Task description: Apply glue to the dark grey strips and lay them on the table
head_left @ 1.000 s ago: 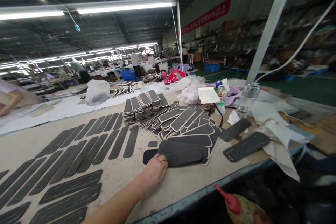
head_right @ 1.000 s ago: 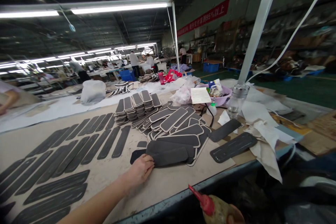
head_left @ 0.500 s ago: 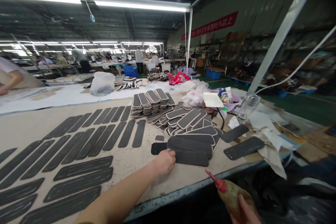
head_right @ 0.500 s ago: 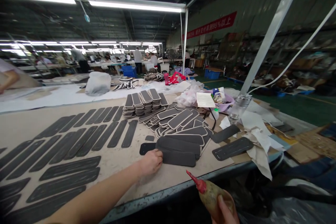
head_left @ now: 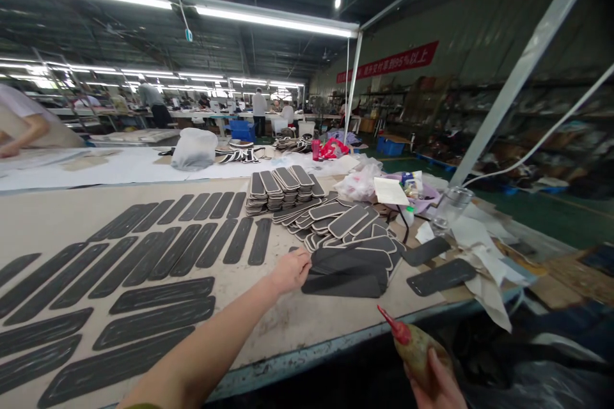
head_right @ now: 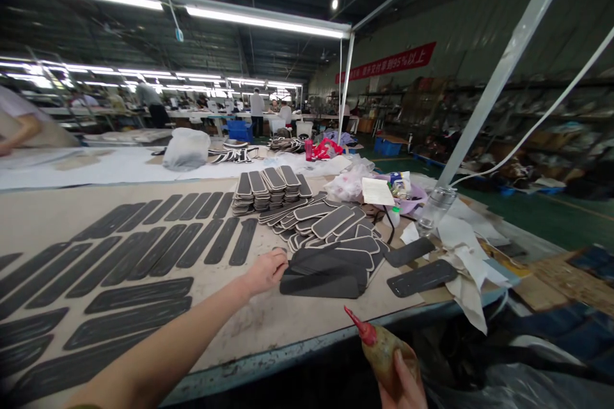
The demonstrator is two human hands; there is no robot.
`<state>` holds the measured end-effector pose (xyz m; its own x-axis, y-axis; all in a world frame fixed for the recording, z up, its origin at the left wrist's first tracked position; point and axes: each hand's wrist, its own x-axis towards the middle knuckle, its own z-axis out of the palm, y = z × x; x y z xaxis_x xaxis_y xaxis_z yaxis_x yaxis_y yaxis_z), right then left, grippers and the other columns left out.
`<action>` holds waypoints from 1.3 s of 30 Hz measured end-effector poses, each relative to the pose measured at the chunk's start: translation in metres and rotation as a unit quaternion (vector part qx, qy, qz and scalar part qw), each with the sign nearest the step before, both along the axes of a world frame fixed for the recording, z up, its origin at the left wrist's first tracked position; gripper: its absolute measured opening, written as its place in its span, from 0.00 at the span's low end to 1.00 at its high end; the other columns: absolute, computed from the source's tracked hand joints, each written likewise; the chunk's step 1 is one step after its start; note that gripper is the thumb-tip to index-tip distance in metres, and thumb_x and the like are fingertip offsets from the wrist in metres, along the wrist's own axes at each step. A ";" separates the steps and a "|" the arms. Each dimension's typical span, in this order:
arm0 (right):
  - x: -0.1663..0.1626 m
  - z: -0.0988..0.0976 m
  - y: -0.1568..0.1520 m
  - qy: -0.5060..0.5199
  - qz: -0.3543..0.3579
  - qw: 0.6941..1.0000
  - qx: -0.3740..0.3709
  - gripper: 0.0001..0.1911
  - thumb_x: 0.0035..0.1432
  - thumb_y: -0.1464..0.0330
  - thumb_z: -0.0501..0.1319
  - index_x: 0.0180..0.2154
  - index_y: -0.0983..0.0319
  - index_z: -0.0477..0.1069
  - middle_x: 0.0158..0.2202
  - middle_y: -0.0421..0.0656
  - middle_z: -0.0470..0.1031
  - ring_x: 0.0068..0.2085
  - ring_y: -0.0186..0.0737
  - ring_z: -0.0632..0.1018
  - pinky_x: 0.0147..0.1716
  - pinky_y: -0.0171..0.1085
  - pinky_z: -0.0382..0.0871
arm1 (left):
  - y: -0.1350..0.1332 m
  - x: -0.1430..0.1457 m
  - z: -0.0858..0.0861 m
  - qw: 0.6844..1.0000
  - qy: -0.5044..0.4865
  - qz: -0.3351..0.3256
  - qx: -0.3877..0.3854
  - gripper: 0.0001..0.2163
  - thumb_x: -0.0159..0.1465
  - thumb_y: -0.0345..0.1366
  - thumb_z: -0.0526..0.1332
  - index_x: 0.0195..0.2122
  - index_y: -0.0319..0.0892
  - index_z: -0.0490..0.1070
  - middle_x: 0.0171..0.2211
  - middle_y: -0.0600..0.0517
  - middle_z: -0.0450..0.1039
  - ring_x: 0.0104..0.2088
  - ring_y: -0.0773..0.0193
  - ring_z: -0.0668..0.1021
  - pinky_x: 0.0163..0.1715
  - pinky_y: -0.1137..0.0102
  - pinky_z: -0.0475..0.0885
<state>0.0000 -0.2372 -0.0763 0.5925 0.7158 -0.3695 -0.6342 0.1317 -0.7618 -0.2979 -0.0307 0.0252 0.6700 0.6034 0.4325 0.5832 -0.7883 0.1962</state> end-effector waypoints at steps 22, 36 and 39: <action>-0.122 0.044 0.013 -0.622 0.112 0.767 0.113 0.09 0.58 0.62 0.64 0.36 0.60 0.68 0.35 0.43 0.69 0.34 0.41 0.72 0.33 0.36 0.67 | -0.151 -0.117 -0.059 0.989 -0.030 0.074 -0.121 0.11 0.67 0.30 0.52 0.46 0.42 0.73 0.39 0.46 0.73 0.41 0.59 0.73 0.43 0.64 0.73; -0.180 0.055 0.038 -0.676 0.215 0.646 0.281 0.08 0.60 0.78 0.56 0.39 0.61 0.65 0.32 0.43 0.64 0.32 0.37 0.70 0.30 0.35 0.69 | -0.154 -0.124 -0.070 0.986 -0.078 0.049 -0.136 0.11 0.66 0.28 0.52 0.39 0.40 0.75 0.37 0.46 0.74 0.40 0.60 0.74 0.43 0.65 0.73; -0.184 0.051 0.037 -0.680 0.226 0.637 0.283 0.08 0.60 0.79 0.56 0.40 0.62 0.66 0.33 0.44 0.64 0.33 0.37 0.70 0.31 0.35 0.69 | -0.154 -0.124 -0.070 0.986 -0.080 0.046 -0.139 0.12 0.66 0.27 0.52 0.39 0.40 0.75 0.37 0.46 0.74 0.40 0.60 0.74 0.43 0.65 0.73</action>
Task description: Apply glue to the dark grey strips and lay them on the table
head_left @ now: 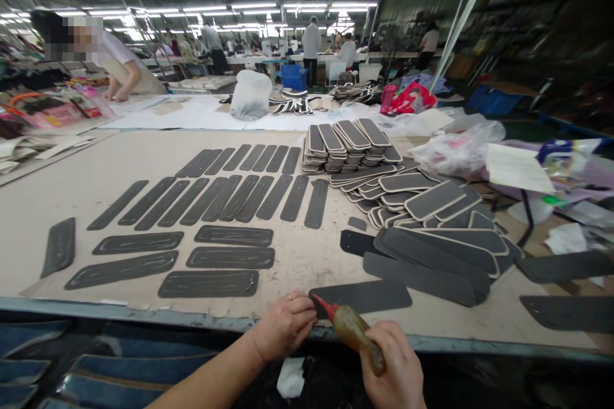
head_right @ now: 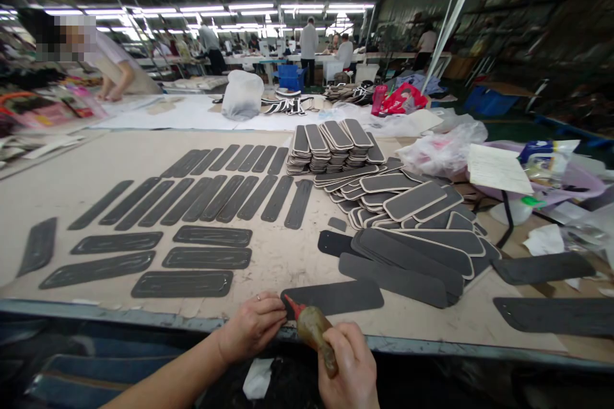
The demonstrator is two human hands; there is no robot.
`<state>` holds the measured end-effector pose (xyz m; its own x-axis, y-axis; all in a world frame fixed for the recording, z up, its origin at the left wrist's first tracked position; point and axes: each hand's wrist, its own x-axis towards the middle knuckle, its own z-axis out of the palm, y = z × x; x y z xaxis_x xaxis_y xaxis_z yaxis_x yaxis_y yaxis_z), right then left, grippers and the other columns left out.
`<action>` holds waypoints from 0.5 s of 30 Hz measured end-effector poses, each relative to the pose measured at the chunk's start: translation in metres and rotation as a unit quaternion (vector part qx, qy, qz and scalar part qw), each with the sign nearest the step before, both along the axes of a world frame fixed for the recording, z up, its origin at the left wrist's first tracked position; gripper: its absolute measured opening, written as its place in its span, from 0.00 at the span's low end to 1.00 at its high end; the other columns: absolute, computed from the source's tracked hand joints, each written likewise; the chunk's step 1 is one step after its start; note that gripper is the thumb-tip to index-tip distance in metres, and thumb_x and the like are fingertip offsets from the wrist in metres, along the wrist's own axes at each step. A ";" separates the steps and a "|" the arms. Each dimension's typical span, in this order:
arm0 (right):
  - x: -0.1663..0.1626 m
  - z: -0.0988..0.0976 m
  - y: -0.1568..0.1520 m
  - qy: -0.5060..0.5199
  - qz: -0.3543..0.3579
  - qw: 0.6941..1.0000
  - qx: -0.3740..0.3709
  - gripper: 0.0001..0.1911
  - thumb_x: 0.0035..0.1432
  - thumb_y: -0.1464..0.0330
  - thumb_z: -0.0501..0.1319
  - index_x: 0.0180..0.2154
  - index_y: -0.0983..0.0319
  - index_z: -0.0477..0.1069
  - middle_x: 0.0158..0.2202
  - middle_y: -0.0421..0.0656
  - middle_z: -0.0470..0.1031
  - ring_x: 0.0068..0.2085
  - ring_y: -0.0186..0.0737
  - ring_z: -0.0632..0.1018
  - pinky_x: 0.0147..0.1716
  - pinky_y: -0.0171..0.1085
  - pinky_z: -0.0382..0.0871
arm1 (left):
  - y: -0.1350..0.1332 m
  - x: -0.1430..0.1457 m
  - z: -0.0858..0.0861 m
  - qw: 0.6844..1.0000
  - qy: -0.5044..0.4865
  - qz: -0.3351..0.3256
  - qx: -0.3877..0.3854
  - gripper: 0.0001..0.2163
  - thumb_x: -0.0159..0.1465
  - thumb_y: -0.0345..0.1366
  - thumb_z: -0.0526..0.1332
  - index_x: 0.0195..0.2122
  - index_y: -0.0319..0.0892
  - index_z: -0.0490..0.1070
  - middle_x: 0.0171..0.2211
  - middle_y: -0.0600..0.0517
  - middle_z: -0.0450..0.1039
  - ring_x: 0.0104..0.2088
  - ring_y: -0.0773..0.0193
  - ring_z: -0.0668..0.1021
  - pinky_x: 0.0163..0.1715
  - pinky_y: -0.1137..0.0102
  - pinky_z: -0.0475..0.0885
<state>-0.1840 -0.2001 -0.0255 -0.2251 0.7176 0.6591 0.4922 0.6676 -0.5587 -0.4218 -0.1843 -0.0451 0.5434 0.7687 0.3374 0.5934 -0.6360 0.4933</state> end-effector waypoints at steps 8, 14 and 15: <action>0.015 -0.005 -0.001 -0.012 -0.035 0.999 0.007 0.09 0.60 0.79 0.56 0.40 0.62 0.66 0.34 0.44 0.64 0.32 0.37 0.70 0.31 0.35 0.69 | 0.000 0.000 -0.003 1.000 0.001 0.003 -0.007 0.10 0.66 0.27 0.53 0.40 0.41 0.74 0.37 0.47 0.75 0.41 0.61 0.74 0.46 0.64 0.73; 0.056 -0.014 -0.005 -0.028 -0.125 0.991 0.030 0.07 0.60 0.77 0.57 0.40 0.63 0.66 0.35 0.45 0.65 0.35 0.38 0.71 0.34 0.36 0.70 | 0.001 -0.001 -0.006 1.000 -0.012 0.001 0.013 0.09 0.66 0.27 0.55 0.42 0.41 0.73 0.37 0.48 0.75 0.41 0.62 0.75 0.47 0.66 0.73; 0.063 -0.016 -0.005 -0.034 -0.142 0.989 0.037 0.06 0.61 0.77 0.58 0.40 0.63 0.66 0.35 0.45 0.65 0.35 0.39 0.71 0.34 0.37 0.70 | 0.001 -0.001 -0.006 1.000 -0.015 0.000 0.019 0.09 0.66 0.26 0.55 0.42 0.41 0.73 0.37 0.48 0.75 0.40 0.62 0.75 0.47 0.65 0.73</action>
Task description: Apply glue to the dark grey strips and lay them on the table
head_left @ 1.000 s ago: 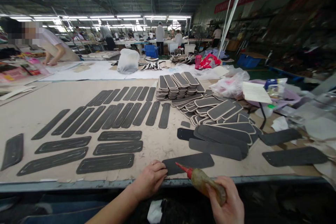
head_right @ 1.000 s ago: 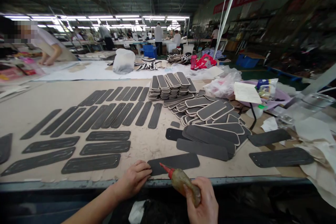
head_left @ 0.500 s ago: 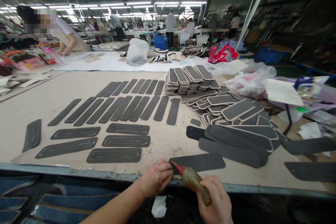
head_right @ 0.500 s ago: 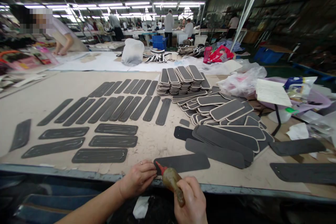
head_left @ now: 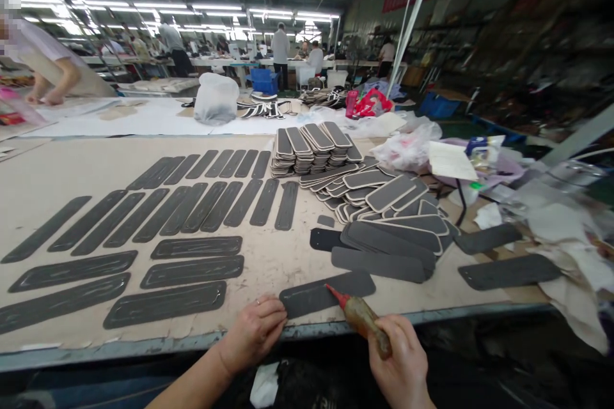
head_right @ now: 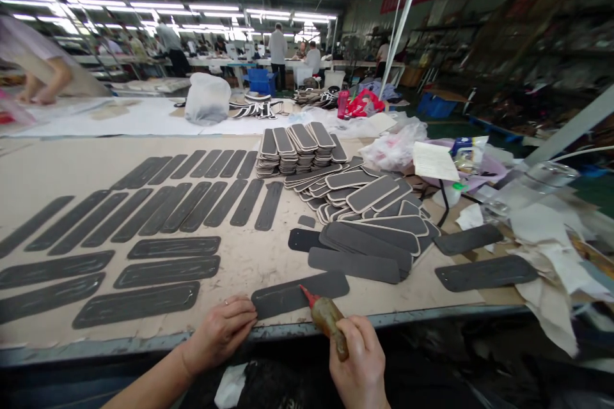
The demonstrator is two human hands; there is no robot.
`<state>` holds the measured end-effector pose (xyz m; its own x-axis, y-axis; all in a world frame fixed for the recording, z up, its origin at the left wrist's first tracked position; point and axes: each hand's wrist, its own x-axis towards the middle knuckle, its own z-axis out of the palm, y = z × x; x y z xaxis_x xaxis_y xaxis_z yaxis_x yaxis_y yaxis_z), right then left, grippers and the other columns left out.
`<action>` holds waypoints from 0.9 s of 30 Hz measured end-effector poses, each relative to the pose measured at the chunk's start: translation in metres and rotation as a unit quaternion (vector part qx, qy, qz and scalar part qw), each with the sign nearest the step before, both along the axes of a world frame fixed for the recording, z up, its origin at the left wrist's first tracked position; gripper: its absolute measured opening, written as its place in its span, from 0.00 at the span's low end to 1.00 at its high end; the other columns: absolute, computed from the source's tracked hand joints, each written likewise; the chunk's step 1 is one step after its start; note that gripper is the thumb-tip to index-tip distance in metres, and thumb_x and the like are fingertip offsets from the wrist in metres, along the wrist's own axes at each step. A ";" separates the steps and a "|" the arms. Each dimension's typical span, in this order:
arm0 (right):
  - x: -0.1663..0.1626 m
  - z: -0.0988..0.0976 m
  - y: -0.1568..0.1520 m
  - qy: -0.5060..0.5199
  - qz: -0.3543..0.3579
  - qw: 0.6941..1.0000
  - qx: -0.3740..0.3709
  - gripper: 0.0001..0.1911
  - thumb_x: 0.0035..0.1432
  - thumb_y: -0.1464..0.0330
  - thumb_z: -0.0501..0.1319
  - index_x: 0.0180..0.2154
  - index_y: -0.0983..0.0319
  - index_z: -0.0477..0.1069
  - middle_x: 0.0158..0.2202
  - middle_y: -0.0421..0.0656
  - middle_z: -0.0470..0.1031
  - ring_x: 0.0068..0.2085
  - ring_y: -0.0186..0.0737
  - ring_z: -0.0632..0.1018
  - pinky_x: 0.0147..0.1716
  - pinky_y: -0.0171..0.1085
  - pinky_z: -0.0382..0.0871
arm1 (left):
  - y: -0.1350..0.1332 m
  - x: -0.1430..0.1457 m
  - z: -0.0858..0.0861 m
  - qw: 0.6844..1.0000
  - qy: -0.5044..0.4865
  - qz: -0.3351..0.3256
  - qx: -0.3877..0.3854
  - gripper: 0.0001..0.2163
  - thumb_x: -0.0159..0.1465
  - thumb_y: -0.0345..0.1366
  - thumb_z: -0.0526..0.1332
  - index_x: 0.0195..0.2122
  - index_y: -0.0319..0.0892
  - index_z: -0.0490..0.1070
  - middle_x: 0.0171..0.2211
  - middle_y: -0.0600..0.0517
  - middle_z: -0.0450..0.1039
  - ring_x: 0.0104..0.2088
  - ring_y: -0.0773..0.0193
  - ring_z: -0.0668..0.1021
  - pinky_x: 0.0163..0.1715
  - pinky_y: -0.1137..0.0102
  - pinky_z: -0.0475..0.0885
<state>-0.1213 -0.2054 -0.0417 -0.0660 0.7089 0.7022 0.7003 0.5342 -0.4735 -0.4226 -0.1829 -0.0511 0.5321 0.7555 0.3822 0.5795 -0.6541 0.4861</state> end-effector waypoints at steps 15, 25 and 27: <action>0.054 -0.001 0.010 -0.064 -0.147 0.985 0.066 0.05 0.61 0.74 0.60 0.39 0.63 0.65 0.34 0.45 0.68 0.36 0.42 0.72 0.36 0.41 0.70 | 0.004 -0.001 0.000 1.000 -0.006 -0.005 0.026 0.09 0.65 0.26 0.55 0.40 0.42 0.73 0.37 0.48 0.74 0.40 0.63 0.75 0.46 0.67 0.73; 0.023 0.003 -0.004 -0.025 -0.094 0.993 0.059 0.04 0.61 0.72 0.61 0.39 0.63 0.67 0.35 0.46 0.67 0.36 0.43 0.72 0.36 0.42 0.70 | 0.002 -0.006 0.001 1.000 0.016 -0.019 0.014 0.10 0.67 0.27 0.54 0.43 0.42 0.73 0.39 0.48 0.75 0.43 0.63 0.76 0.49 0.68 0.73; 0.011 0.001 -0.004 -0.013 -0.045 0.998 0.049 0.05 0.61 0.74 0.60 0.40 0.63 0.67 0.36 0.46 0.66 0.36 0.42 0.71 0.35 0.41 0.70 | 0.003 -0.008 0.002 0.999 0.026 -0.023 0.007 0.10 0.68 0.28 0.54 0.44 0.42 0.73 0.40 0.48 0.75 0.44 0.63 0.76 0.49 0.68 0.73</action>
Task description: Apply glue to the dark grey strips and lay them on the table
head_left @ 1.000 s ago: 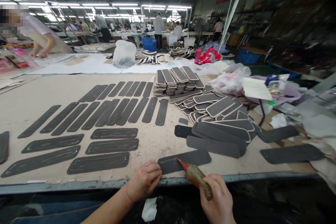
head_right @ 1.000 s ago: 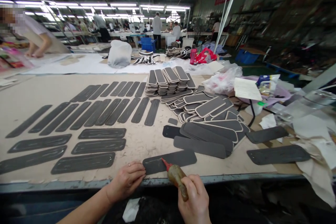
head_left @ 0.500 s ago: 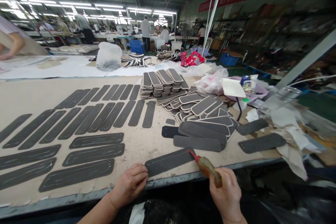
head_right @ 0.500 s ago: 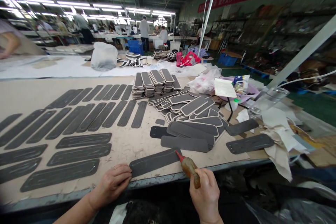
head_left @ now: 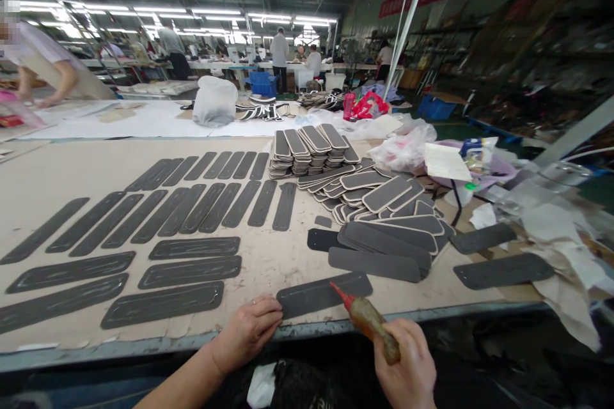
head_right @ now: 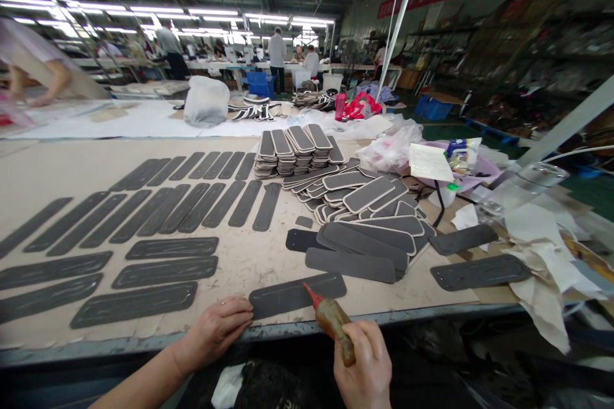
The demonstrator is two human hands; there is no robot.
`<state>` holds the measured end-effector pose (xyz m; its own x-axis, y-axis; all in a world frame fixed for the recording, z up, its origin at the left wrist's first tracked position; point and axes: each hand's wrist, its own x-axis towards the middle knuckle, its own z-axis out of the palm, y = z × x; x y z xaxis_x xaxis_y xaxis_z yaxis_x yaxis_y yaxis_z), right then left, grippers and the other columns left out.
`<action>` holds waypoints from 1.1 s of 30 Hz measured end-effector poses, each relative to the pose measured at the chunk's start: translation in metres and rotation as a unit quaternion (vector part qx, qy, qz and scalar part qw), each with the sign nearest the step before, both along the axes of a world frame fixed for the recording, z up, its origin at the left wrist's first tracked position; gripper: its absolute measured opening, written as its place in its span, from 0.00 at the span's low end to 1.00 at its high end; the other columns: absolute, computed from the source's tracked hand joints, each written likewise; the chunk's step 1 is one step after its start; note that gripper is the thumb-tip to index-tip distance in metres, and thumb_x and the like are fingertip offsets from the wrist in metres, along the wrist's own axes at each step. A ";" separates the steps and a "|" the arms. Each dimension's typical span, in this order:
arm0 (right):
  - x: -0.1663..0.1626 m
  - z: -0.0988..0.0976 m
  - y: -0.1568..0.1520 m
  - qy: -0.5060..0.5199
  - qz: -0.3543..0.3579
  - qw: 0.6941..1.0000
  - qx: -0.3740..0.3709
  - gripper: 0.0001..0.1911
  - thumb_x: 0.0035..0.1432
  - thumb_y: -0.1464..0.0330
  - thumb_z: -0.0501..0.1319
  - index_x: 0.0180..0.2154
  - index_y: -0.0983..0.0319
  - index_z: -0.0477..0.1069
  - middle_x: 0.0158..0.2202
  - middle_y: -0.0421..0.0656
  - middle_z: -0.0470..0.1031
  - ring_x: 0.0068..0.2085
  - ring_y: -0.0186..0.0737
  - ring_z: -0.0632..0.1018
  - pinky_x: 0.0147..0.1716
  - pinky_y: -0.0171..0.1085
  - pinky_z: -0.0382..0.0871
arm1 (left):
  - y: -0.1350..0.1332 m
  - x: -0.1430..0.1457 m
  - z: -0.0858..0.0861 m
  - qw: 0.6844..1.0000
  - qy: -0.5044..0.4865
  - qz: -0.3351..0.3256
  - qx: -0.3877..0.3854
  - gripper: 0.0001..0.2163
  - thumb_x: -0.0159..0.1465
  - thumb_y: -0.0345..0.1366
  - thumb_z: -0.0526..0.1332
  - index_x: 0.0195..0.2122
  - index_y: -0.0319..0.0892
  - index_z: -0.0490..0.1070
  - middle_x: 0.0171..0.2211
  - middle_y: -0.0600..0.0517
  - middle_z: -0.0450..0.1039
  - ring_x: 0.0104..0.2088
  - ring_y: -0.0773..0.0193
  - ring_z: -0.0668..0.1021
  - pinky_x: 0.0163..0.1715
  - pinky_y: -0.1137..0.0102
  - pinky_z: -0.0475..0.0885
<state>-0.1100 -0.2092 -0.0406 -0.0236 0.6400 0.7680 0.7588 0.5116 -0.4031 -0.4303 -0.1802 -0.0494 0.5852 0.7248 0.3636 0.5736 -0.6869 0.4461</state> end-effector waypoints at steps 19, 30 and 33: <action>-0.008 0.012 -0.007 0.029 -0.021 0.999 -0.040 0.03 0.62 0.70 0.60 0.36 0.61 0.66 0.33 0.43 0.66 0.34 0.41 0.71 0.34 0.40 0.68 | -0.003 -0.001 0.000 0.998 -0.011 0.015 0.055 0.10 0.68 0.29 0.53 0.43 0.40 0.74 0.37 0.48 0.76 0.40 0.63 0.76 0.47 0.66 0.74; -0.067 0.011 0.001 0.063 0.152 0.984 -0.068 0.07 0.60 0.78 0.56 0.40 0.62 0.66 0.33 0.44 0.65 0.33 0.39 0.70 0.32 0.37 0.70 | -0.006 0.002 -0.001 0.999 -0.016 0.026 0.028 0.09 0.67 0.28 0.54 0.39 0.40 0.75 0.37 0.47 0.75 0.40 0.62 0.75 0.43 0.66 0.74; -0.070 0.010 -0.002 0.068 0.160 0.981 -0.088 0.07 0.61 0.78 0.56 0.39 0.62 0.65 0.33 0.43 0.64 0.33 0.39 0.70 0.32 0.37 0.69 | -0.005 0.003 0.000 0.999 -0.018 0.023 0.030 0.10 0.67 0.28 0.54 0.39 0.40 0.75 0.37 0.47 0.75 0.39 0.62 0.75 0.44 0.66 0.74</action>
